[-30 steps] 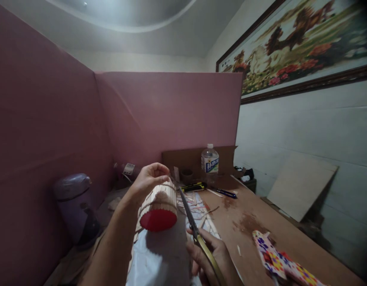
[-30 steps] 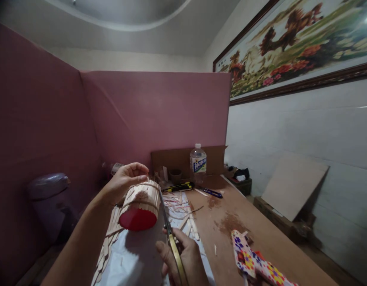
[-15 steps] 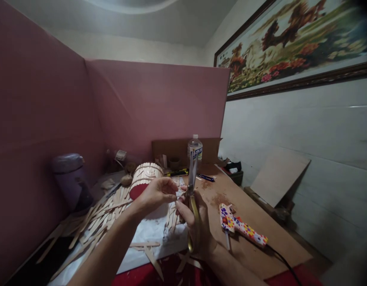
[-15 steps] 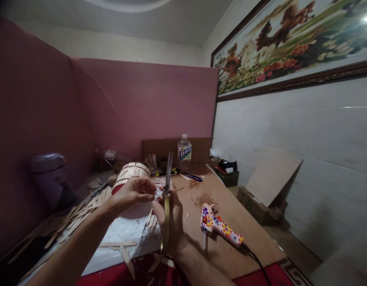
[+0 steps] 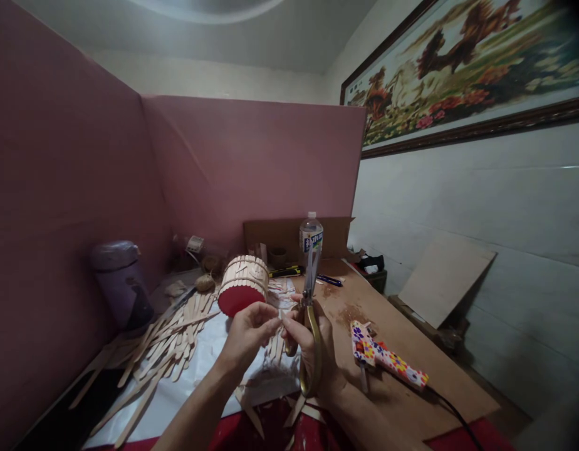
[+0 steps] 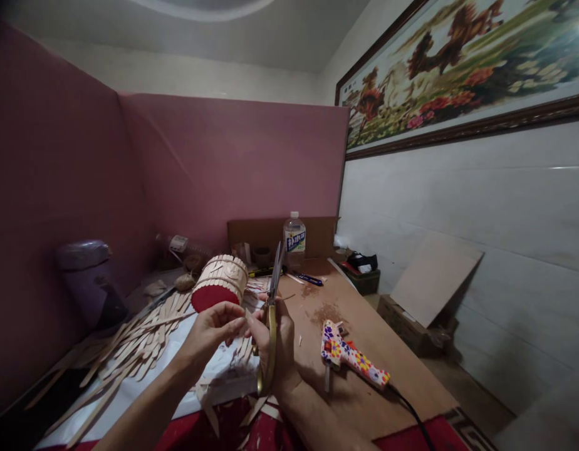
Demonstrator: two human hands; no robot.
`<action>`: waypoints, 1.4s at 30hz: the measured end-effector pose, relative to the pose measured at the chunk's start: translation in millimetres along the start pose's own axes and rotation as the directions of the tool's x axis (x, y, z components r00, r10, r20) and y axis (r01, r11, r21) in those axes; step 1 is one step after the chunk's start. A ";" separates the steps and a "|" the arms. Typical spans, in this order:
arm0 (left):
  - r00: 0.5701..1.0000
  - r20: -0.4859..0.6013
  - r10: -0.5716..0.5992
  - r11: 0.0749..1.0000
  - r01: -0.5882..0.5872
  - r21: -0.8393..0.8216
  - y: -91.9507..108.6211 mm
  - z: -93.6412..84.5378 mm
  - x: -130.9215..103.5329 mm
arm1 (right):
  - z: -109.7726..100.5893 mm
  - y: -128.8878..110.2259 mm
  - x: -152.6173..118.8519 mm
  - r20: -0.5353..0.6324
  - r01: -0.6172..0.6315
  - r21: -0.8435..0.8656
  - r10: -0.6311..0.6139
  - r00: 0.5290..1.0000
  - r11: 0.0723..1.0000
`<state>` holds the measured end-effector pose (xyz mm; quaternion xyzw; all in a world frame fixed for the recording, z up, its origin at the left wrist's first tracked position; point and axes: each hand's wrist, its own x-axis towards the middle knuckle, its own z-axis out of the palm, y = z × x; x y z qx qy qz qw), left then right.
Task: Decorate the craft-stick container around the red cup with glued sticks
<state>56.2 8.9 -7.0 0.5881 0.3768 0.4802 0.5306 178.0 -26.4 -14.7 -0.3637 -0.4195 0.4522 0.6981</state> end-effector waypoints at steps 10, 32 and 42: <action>0.997 -0.007 -0.081 0.985 0.079 -0.155 -2.3 3.6 -4.2 | 4.3 -2.7 -4.8 0.015 -0.017 0.023 0.016 1.000 1.000; 0.993 -0.110 -0.029 0.980 0.007 -0.201 30.6 -31.5 -1.8 | 2.4 -19.0 -17.2 0.506 -0.149 -0.269 0.271 0.818 0.952; 0.991 -0.136 -0.004 0.980 -0.023 -0.196 28.7 -30.1 -3.3 | -2.5 -0.5 -9.8 0.515 -0.126 -0.269 0.253 0.819 0.955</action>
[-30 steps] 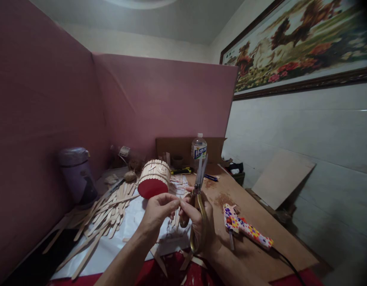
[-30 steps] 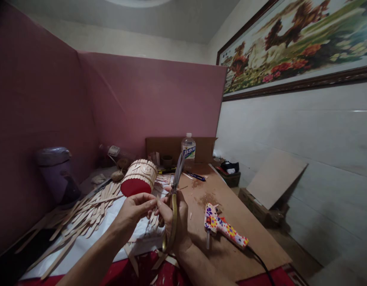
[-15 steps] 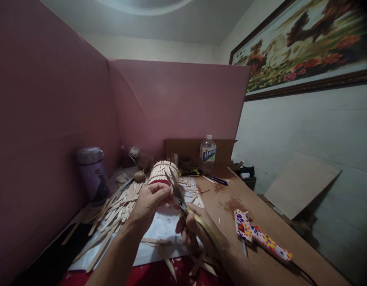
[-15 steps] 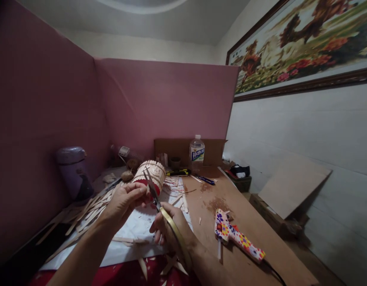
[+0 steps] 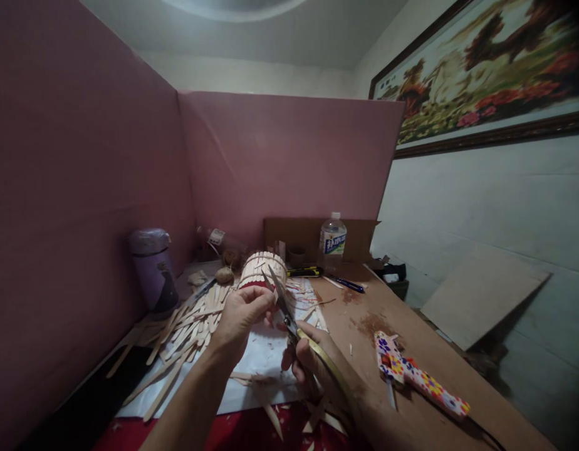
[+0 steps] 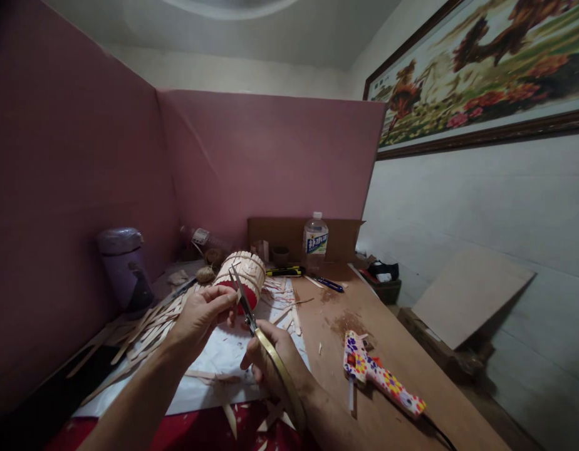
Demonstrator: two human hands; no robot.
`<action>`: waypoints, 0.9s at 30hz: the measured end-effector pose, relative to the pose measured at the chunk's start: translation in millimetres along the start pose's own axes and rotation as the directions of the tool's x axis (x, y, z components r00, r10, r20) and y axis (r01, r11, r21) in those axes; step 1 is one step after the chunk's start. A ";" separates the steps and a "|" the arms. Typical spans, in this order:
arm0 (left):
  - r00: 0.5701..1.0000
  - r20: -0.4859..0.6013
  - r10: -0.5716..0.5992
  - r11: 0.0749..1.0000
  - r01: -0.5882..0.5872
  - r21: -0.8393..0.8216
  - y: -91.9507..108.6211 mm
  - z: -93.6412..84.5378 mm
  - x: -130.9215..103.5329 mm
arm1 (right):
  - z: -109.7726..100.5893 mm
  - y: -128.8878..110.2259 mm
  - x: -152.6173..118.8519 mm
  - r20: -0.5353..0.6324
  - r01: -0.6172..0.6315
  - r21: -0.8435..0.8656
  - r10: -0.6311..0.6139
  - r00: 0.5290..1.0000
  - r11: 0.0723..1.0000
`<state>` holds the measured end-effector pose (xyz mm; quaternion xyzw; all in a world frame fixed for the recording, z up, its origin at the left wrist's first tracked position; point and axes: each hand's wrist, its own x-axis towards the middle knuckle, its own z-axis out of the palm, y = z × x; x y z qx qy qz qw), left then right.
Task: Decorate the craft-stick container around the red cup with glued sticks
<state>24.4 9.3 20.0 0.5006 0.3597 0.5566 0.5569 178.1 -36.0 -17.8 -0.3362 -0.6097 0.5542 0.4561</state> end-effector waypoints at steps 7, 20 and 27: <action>1.000 -0.022 0.000 1.000 -0.001 -0.031 -2.4 0.8 2.5 | 2.2 1.1 -1.3 0.012 -0.028 0.105 0.027 1.000 0.994; 1.000 -0.016 -0.020 0.999 0.019 -0.044 -1.6 1.6 1.7 | 1.5 -4.2 -3.3 -0.004 -0.029 0.046 0.029 1.000 0.999; 0.999 -0.039 -0.007 0.999 0.005 -0.054 -0.5 2.4 2.0 | -0.1 -1.5 -3.9 0.038 -0.033 0.019 0.032 0.999 0.999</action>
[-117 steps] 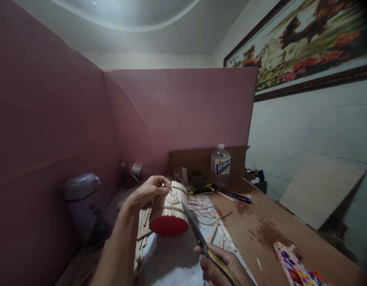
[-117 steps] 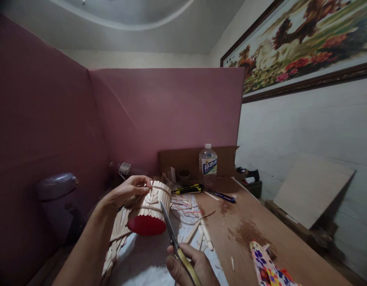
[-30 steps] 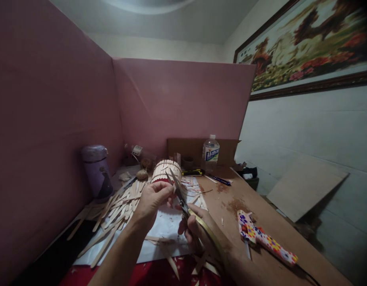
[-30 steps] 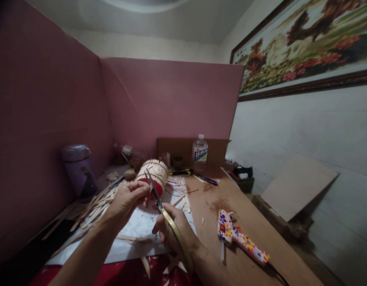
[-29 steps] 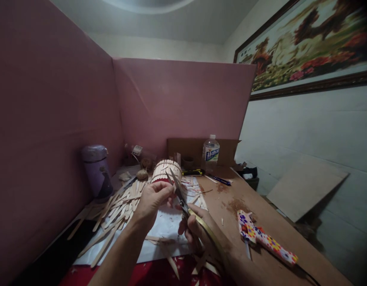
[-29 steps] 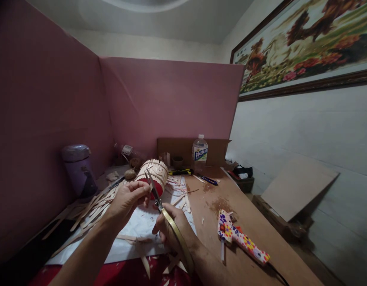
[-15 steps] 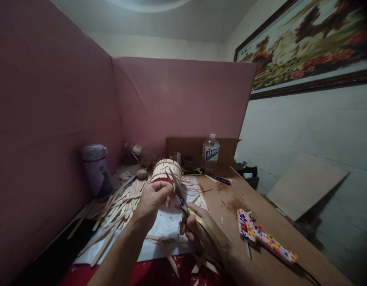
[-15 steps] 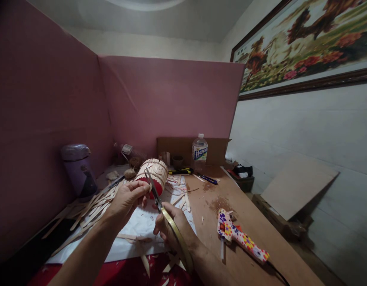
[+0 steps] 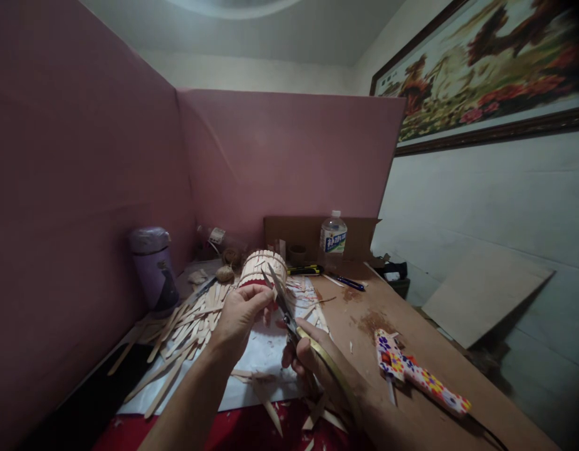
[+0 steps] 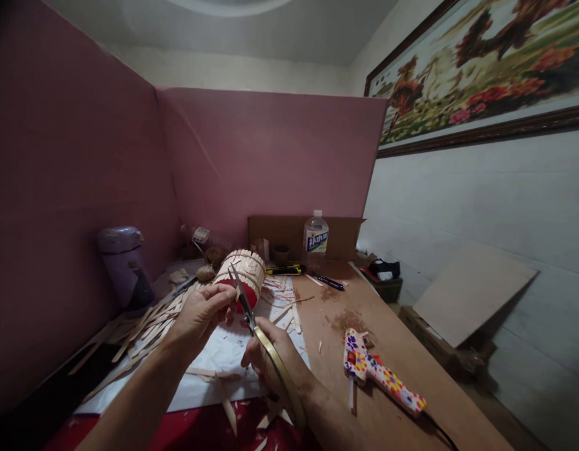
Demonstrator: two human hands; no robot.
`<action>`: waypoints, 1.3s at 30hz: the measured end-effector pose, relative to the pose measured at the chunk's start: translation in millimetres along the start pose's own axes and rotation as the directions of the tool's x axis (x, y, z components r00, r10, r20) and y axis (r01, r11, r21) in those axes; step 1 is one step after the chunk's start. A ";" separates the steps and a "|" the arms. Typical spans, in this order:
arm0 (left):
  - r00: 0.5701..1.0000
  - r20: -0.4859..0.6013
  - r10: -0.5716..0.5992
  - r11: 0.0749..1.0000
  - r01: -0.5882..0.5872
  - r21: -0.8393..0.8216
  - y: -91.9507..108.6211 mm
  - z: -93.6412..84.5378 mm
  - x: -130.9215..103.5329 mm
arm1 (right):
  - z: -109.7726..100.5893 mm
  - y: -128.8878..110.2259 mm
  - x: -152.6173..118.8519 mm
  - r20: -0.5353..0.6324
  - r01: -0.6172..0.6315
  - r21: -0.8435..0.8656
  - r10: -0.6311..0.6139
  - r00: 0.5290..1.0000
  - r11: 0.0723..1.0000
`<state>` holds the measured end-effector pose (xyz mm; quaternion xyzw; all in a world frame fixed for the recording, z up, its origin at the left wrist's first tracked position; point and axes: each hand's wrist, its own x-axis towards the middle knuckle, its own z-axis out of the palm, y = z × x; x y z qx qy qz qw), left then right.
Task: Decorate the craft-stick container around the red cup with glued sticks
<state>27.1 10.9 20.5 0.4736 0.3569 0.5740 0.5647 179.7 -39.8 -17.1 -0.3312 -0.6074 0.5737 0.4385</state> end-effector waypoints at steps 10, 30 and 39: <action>1.000 0.012 -0.006 0.999 0.005 0.052 3.1 0.9 -2.4 | -1.4 5.8 2.4 -0.002 -0.016 0.021 0.016 1.000 1.000; 1.000 0.005 -0.005 0.998 0.005 0.059 4.7 2.4 -2.4 | -2.2 9.0 3.3 0.023 -0.010 0.010 0.010 1.000 1.000; 1.000 0.005 -0.006 0.999 0.006 0.046 4.9 3.1 -3.1 | -1.6 4.0 1.4 0.005 0.006 -0.031 -0.005 1.000 0.999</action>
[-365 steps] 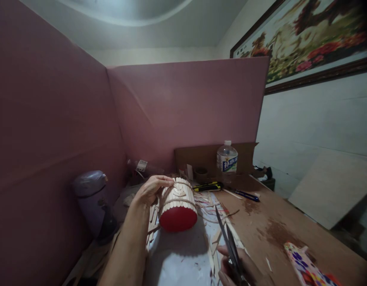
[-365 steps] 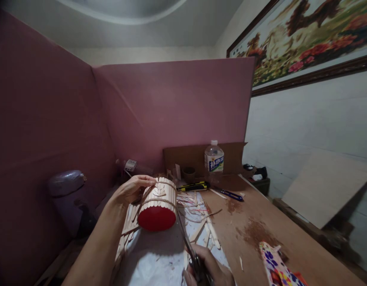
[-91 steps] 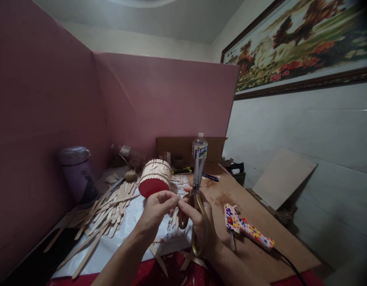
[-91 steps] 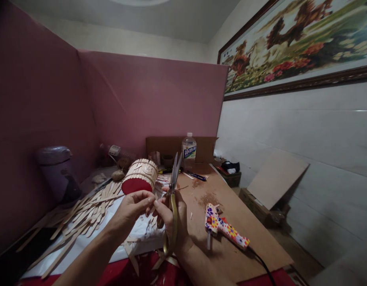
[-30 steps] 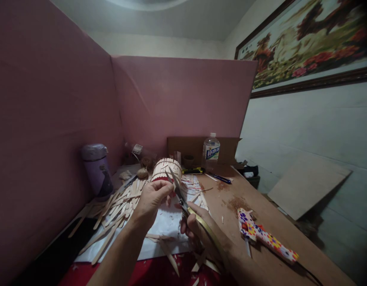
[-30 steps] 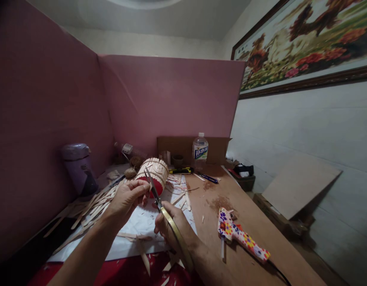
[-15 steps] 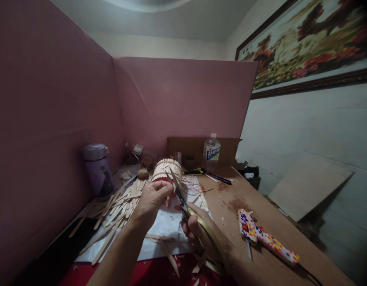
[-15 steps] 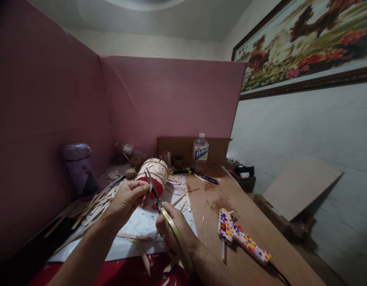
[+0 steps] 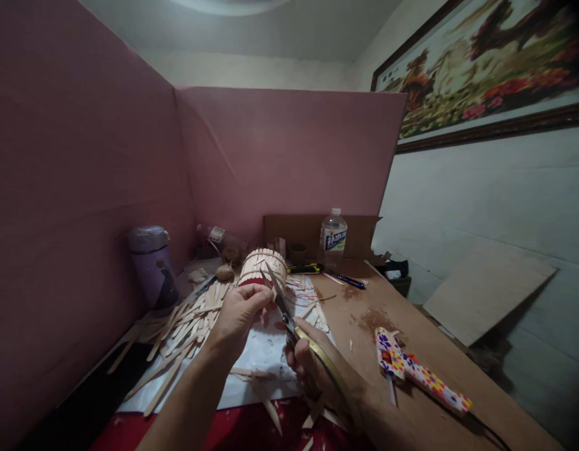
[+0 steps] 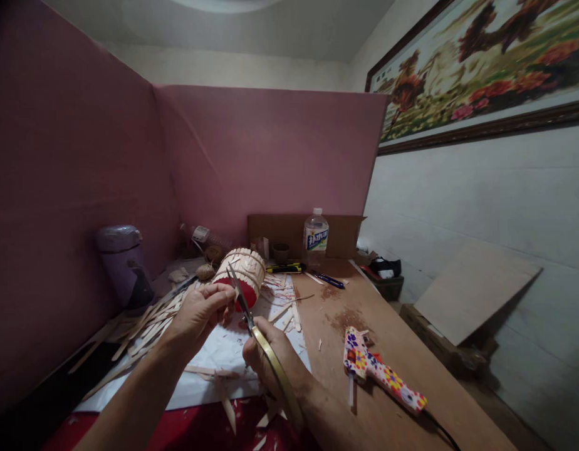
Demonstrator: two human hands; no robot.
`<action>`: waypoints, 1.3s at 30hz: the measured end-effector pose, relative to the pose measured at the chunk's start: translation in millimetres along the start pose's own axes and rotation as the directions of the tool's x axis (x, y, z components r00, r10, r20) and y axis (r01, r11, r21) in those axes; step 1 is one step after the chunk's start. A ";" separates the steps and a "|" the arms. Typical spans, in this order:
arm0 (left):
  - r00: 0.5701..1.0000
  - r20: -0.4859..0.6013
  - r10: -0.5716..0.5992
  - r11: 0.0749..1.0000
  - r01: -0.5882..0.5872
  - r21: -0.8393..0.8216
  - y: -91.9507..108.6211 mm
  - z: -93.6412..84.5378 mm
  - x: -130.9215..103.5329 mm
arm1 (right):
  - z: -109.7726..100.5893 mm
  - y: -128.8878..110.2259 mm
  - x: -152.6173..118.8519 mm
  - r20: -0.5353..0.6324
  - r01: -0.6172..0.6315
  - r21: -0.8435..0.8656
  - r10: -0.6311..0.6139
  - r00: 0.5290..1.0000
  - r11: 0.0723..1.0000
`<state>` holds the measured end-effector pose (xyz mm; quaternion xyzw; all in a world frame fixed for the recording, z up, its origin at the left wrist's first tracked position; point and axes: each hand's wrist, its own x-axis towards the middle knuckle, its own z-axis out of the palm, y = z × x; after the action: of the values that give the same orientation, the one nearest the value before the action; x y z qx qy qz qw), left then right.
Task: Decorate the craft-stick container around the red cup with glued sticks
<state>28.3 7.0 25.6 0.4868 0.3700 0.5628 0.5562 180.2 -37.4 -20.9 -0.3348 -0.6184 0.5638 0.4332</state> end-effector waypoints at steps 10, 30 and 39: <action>1.000 0.004 0.005 0.999 -0.005 0.036 -0.5 -0.3 -0.3 | -0.7 4.0 1.8 0.013 -0.018 0.005 0.018 1.000 1.000; 0.998 0.067 -0.019 1.000 0.019 0.003 -2.0 -3.5 -1.2 | 7.6 10.5 2.2 -0.098 0.022 0.052 -0.016 0.995 0.998; 0.998 0.060 -0.025 1.000 0.025 0.000 -1.2 -4.0 -0.1 | 11.6 6.7 5.1 -0.140 0.029 0.057 -0.021 0.990 0.998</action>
<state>24.8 7.5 23.4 0.4988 0.3590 0.5409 0.5742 167.0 -36.5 -26.6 -0.3526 -0.5738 0.5515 0.4921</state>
